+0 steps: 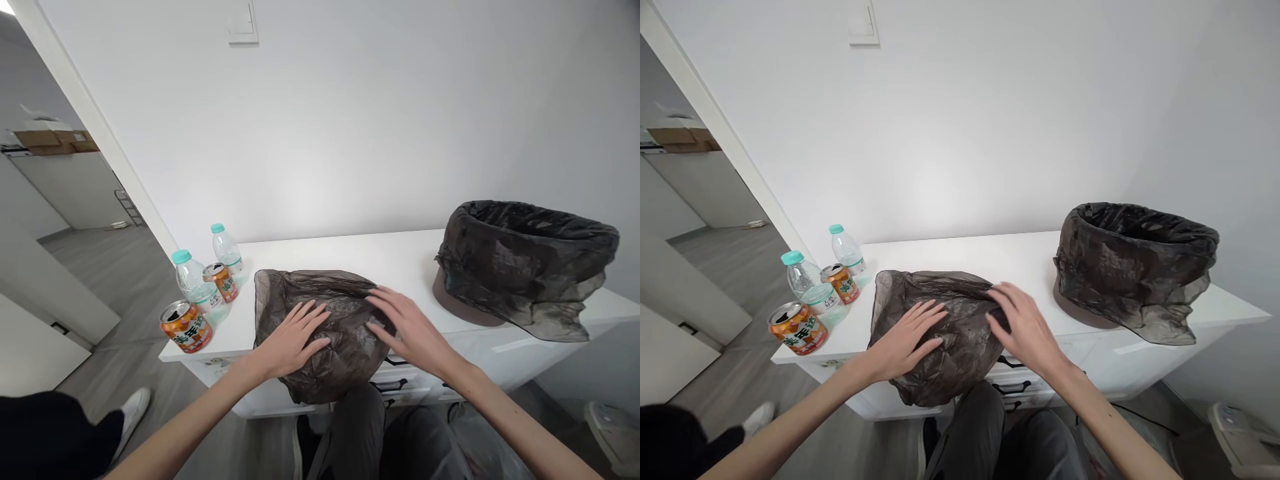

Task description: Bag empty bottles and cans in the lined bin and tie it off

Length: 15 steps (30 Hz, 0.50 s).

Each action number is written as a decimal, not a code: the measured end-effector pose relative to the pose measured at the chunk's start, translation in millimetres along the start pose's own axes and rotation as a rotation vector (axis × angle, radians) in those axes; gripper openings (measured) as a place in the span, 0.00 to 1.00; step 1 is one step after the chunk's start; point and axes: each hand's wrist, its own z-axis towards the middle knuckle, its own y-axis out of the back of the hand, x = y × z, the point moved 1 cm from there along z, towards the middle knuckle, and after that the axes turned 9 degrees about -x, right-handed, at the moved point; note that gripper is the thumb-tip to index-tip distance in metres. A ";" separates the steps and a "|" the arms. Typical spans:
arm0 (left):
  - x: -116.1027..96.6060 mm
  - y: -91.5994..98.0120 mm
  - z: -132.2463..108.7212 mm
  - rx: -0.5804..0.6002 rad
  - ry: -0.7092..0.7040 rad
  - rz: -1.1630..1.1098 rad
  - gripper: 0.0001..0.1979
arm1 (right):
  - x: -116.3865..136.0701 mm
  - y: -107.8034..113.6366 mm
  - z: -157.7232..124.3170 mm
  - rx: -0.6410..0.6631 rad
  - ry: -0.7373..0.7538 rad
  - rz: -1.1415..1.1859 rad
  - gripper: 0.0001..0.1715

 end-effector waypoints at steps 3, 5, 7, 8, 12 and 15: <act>18.4 -8.6 -12.4 0.002 0.139 0.098 0.30 | -5.5 -13.9 -17.4 0.222 0.128 -0.002 0.39; 27.2 -4.1 -19.0 -0.074 0.214 0.156 0.29 | -15.4 -23.4 -26.1 0.275 0.132 -0.032 0.47; 23.2 7.8 -25.9 -0.115 0.155 0.123 0.29 | -24.7 -31.0 -32.3 0.277 0.143 -0.066 0.54; 16.9 14.6 -29.7 -0.095 0.082 0.077 0.32 | -28.1 -33.8 -34.5 0.268 0.153 -0.084 0.56; -9.6 28.6 -46.6 0.134 -0.118 0.009 0.57 | -33.0 -40.4 -39.5 0.205 0.174 -0.130 0.57; -6.3 19.9 -56.2 0.165 -0.053 0.121 0.59 | -32.1 -41.8 -41.9 0.160 0.161 -0.154 0.53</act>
